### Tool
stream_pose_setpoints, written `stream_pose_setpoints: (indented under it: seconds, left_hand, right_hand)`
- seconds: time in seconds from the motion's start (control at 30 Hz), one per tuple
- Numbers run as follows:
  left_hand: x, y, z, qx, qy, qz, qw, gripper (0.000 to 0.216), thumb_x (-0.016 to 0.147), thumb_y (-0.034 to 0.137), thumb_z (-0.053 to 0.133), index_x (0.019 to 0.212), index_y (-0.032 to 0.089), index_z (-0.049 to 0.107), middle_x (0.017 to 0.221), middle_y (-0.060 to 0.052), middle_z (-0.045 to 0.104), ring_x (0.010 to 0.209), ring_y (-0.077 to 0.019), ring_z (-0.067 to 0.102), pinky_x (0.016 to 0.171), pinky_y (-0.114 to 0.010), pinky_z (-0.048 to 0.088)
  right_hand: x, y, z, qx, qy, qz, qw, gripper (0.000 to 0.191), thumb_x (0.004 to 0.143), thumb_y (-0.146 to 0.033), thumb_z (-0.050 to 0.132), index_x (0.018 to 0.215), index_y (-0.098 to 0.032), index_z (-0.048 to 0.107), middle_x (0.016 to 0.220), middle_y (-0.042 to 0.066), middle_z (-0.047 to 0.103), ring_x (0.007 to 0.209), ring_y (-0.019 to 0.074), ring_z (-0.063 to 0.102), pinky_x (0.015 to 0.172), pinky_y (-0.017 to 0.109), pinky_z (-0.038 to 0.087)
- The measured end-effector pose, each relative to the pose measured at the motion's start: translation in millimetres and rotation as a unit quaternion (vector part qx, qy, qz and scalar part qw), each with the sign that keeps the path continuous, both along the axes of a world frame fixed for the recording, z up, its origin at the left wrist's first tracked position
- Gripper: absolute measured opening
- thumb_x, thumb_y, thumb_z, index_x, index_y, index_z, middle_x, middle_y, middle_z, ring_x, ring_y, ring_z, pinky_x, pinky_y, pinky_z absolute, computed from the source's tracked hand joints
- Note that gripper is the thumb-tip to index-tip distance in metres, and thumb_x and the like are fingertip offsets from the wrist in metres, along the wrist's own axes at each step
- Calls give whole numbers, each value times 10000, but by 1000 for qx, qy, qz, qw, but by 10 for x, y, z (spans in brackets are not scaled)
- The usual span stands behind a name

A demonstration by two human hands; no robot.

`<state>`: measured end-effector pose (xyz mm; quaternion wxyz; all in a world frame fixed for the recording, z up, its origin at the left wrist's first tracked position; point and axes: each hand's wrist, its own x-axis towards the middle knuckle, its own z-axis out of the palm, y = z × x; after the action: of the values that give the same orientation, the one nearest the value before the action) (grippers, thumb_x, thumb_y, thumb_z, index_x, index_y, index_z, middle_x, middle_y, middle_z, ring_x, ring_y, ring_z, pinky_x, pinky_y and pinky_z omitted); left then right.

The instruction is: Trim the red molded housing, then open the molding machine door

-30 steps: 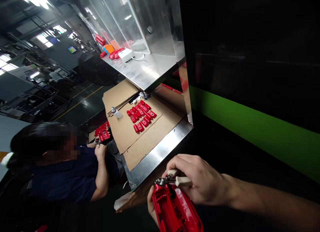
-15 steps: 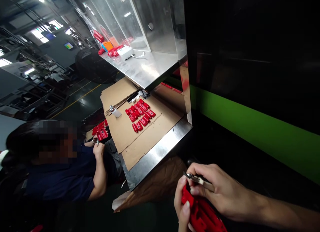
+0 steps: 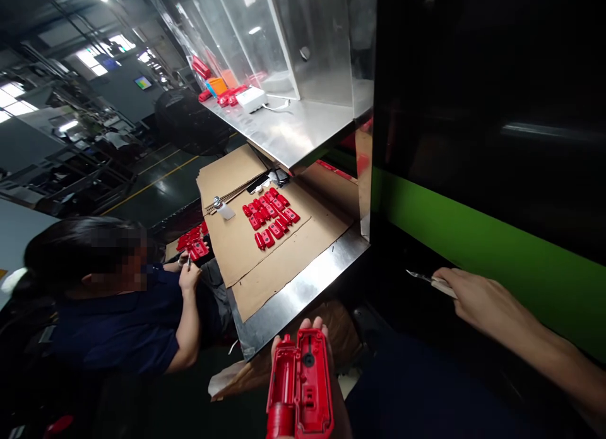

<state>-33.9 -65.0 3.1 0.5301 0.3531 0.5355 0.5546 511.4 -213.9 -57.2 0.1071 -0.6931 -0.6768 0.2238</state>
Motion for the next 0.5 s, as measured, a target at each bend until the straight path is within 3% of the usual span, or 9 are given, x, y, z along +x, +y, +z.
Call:
stream_pose_setpoints:
  seconds: [0.03, 0.1, 0.17, 0.2, 0.3, 0.37, 0.4, 0.43, 0.5]
  left_hand:
    - [-217, 162, 21, 8, 3, 21, 1000, 563, 998, 638, 452, 868, 164, 727, 639, 21, 628, 698, -182, 679, 677, -314, 586]
    - [-540, 383, 51, 15, 6, 49, 999, 521, 967, 530, 605, 586, 176, 567, 422, 75, 414, 415, -86, 457, 453, -209, 446]
    - [-637, 440, 73, 14, 8, 55, 998, 568, 921, 466, 700, 500, 191, 435, 370, 102, 317, 344, -64, 304, 367, -188, 332]
    - [-585, 397, 80, 12, 8, 50, 999, 567, 916, 480, 702, 505, 188, 443, 380, 98, 341, 350, -65, 323, 372, -191, 344]
    - [-62, -40, 55, 2, 0, 8, 1000, 513, 939, 620, 596, 732, 155, 659, 578, 39, 597, 557, -133, 600, 576, -279, 552]
    - [485, -540, -13, -9, -10, -31, 999, 520, 941, 673, 546, 980, 186, 726, 850, -30, 733, 823, -214, 706, 763, -378, 609]
    - [777, -817, -59, -15, -15, -49, 999, 485, 938, 679, 544, 1077, 250, 725, 970, -59, 751, 945, -235, 712, 839, -402, 603]
    - [1062, -1092, -108, -20, -21, -62, 998, 570, 923, 699, 546, 1159, 209, 717, 1049, -42, 750, 1024, -311, 699, 896, -460, 596]
    - [1572, -1577, -194, -23, -32, -80, 996, 672, 917, 711, 539, 1326, 187, 633, 1226, -100, 707, 1145, -337, 659, 991, -545, 556]
  right_hand:
    - [67, 27, -107, -10, -26, 8, 1000, 413, 824, 4, 304, 1024, -142, 634, 801, 83, 640, 578, 184, 600, 520, 300, 409]
    - [130, 42, -228, -32, -40, 11, 999, 408, 850, 6, 285, 1002, -135, 636, 811, 86, 645, 579, 181, 609, 520, 299, 422]
    - [115, 30, -253, -45, -33, 13, 998, 377, 861, -16, 320, 1004, -149, 643, 803, 74, 654, 592, 183, 626, 529, 297, 438]
    - [89, 25, -244, -48, -27, 16, 998, 336, 876, -50, 356, 1001, -160, 648, 808, 68, 663, 605, 185, 637, 536, 297, 446]
    - [-25, 48, -185, -55, -13, 24, 998, 194, 929, -289, 497, 969, -189, 657, 825, 58, 687, 638, 208, 657, 560, 323, 467]
    - [-104, 87, -140, -60, 0, 18, 998, 312, 918, -493, 539, 932, -199, 644, 823, 61, 689, 653, 229, 661, 570, 347, 477]
    - [-141, 108, -117, -63, 10, 11, 998, 385, 903, -575, 539, 930, -203, 633, 830, 65, 690, 664, 240, 664, 573, 357, 482]
    - [-175, 129, -95, -65, 21, 2, 998, 454, 886, -648, 532, 935, -206, 622, 845, 70, 691, 679, 250, 667, 575, 365, 488]
    - [-239, 167, -57, -63, 38, -11, 997, 571, 848, -761, 516, 968, -210, 608, 889, 82, 694, 710, 266, 672, 579, 377, 501]
